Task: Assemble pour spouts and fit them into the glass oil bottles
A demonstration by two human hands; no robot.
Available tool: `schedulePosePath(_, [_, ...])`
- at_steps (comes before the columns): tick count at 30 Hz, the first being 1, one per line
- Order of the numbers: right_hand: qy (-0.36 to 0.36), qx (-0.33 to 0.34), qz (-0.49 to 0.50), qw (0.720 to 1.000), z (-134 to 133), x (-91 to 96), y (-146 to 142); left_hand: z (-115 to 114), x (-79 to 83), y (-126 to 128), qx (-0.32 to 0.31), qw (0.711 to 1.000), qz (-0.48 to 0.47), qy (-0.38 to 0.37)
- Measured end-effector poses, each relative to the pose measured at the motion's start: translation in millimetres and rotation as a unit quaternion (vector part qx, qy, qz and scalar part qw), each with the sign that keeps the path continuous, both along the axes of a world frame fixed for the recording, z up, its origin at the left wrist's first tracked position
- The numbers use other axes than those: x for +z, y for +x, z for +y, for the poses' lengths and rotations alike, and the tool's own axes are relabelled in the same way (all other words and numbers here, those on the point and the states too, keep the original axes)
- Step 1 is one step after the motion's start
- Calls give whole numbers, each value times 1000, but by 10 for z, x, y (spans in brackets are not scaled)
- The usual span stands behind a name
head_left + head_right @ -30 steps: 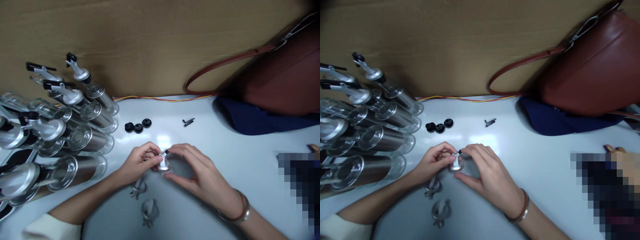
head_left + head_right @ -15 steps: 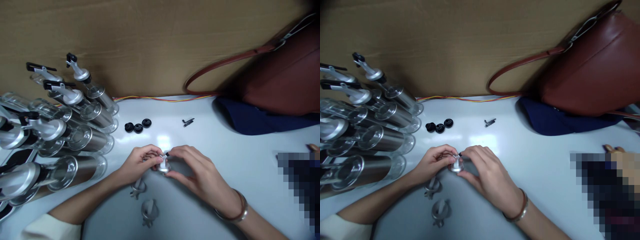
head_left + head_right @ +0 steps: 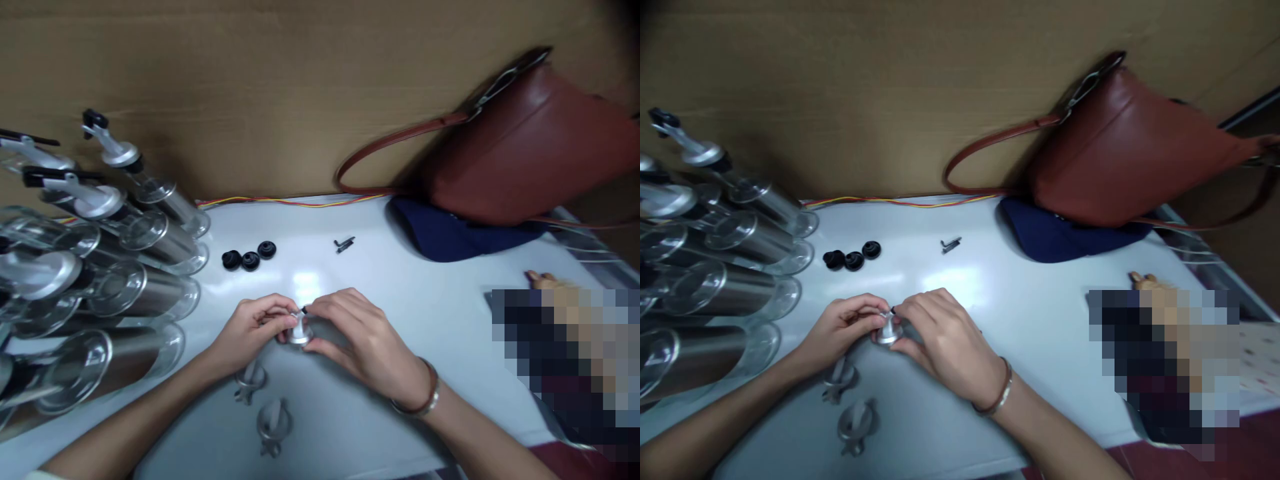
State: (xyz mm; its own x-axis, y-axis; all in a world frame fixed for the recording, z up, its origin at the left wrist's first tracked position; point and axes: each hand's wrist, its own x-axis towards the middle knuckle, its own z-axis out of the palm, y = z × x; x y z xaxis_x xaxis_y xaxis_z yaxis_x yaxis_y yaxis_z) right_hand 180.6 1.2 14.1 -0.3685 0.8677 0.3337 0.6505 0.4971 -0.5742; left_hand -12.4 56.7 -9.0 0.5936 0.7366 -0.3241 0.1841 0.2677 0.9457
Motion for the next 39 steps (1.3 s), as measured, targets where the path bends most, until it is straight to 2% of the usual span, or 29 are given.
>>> schedulePosePath(6, [-8,-14,-24,1000,-24,-24,-23,19,0,-16,-11,998,32,44])
schedulePosePath(12, [-30,-5,-7,999,-17,-52,-30,17,-8,-15,-18,998,42,51])
schedulePosePath(18, [-23,-2,-11,1000,-24,-67,-41,6,13,-8,-12,997,39,59])
schedulePosePath(24, [-11,-23,31,999,-38,-29,-71,7,13,20,45,998,14,32])
schedulePosePath(30, [7,17,19,1000,-40,-2,-88,-15,-3,41,78,996,-2,54])
schedulePosePath(32, [27,19,3,999,-35,-12,-77,-21,-2,46,73,994,9,83])
schedulePosePath(35, [40,4,-2,999,-31,-14,-62,-6,31,24,48,979,44,193])
schedulePosePath(37, [45,-12,3,999,-30,-3,-56,33,70,-19,41,949,95,297])
schedulePosePath(39, [55,-24,13,998,-32,14,-52,92,109,-70,50,893,185,408])
